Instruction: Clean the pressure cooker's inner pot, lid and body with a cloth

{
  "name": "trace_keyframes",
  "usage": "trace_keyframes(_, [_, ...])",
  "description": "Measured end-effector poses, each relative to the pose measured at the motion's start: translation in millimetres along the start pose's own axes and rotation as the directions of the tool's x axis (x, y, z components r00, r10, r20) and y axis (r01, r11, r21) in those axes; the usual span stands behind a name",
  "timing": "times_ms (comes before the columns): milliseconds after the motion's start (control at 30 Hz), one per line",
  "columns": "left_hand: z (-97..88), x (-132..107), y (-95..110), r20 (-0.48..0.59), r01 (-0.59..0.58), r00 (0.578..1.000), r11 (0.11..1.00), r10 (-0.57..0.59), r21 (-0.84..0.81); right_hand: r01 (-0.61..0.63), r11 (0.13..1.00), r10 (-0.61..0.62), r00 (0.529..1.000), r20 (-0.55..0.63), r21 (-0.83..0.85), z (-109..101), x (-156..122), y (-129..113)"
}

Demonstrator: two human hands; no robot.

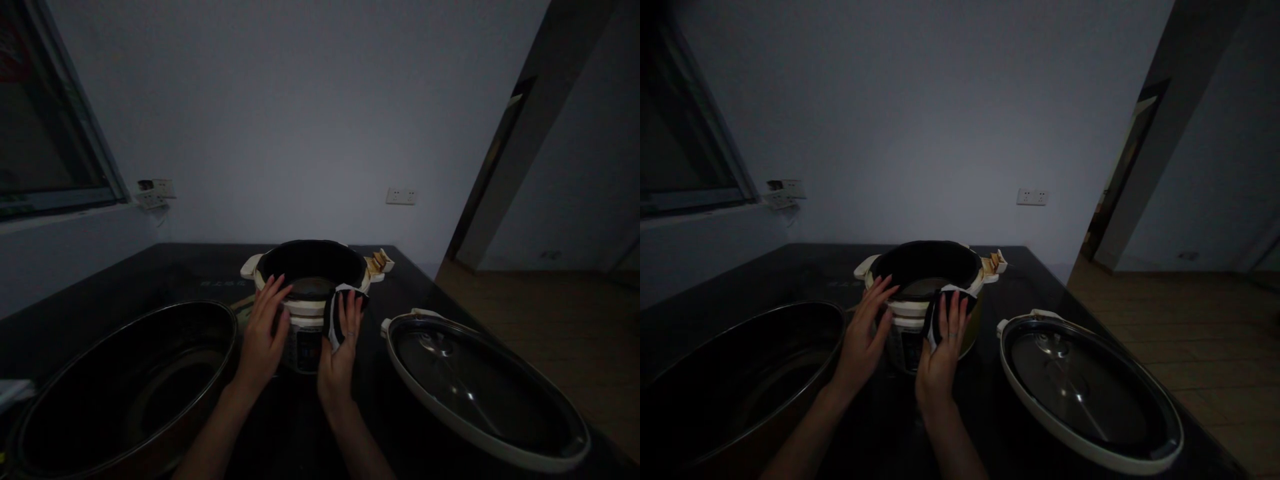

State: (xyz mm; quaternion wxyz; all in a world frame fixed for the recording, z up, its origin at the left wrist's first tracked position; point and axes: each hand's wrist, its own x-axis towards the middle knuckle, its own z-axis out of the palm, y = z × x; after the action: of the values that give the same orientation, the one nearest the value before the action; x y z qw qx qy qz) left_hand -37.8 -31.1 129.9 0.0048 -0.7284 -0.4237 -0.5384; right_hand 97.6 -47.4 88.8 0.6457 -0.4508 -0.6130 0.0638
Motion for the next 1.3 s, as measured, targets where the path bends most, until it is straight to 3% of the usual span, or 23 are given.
trace_keyframes(167, [-0.3, 0, 0, 0.009, 0.002, 1.0, 1.0, -0.002, 0.006, -0.024, 0.999, 0.026, 0.997, -0.078, 0.023, -5, 26, 5])
trace_keyframes(467, [-2.3, 1, 1, 0.012, 0.006, 1.0, 1.0, -0.006, -0.006, -0.293, 0.925, 0.321, 0.944, -0.082, 0.243, -24, 79, 19])
trace_keyframes(600, [-1.5, 1, 2, 0.001, 0.009, 1.0, 1.0, -0.009, -0.021, -0.214, 0.966, 0.221, 0.975, -0.036, 0.148, -28, 65, 6])
trace_keyframes(700, [-0.7, 1, 2, -0.007, 0.013, 1.0, 0.999, -0.014, -0.029, -0.063, 0.998, 0.063, 0.995, 0.077, -0.006, -29, 48, -11])
trace_keyframes(767, [0.4, 0, 0, -0.008, 0.019, 1.0, 0.999, -0.02, -0.031, 0.063, 0.994, -0.046, 0.983, 0.175, -0.091, -27, 39, -23])
trace_keyframes(867, [2.5, -3, -5, -0.004, -0.006, 1.0, 0.998, 0.006, -0.063, 0.26, 0.946, -0.18, 0.918, 0.354, -0.193, -18, 34, -40])
trace_keyframes(967, [3.8, -5, -8, -0.046, -0.025, 0.999, 0.988, 0.018, -0.155, 0.383, 0.88, -0.197, 0.832, 0.519, -0.279, -6, 43, -59])
trace_keyframes(1133, [5.1, -10, -6, -0.163, 0.071, 0.98, 0.968, -0.113, -0.242, 0.388, 0.815, 0.008, 0.735, 0.678, -0.43, 7, 83, -95])
trace_keyframes(1233, [9.2, -14, -5, -0.181, 0.129, 0.965, 0.946, -0.188, -0.297, 0.352, 0.805, 0.192, 0.608, 0.771, -0.478, 19, 113, -108])
trace_keyframes(1300, [13.1, -17, -7, -0.191, 0.185, 0.948, 0.928, -0.256, -0.324, 0.344, 0.82, 0.229, 0.535, 0.813, -0.457, 32, 129, -109])
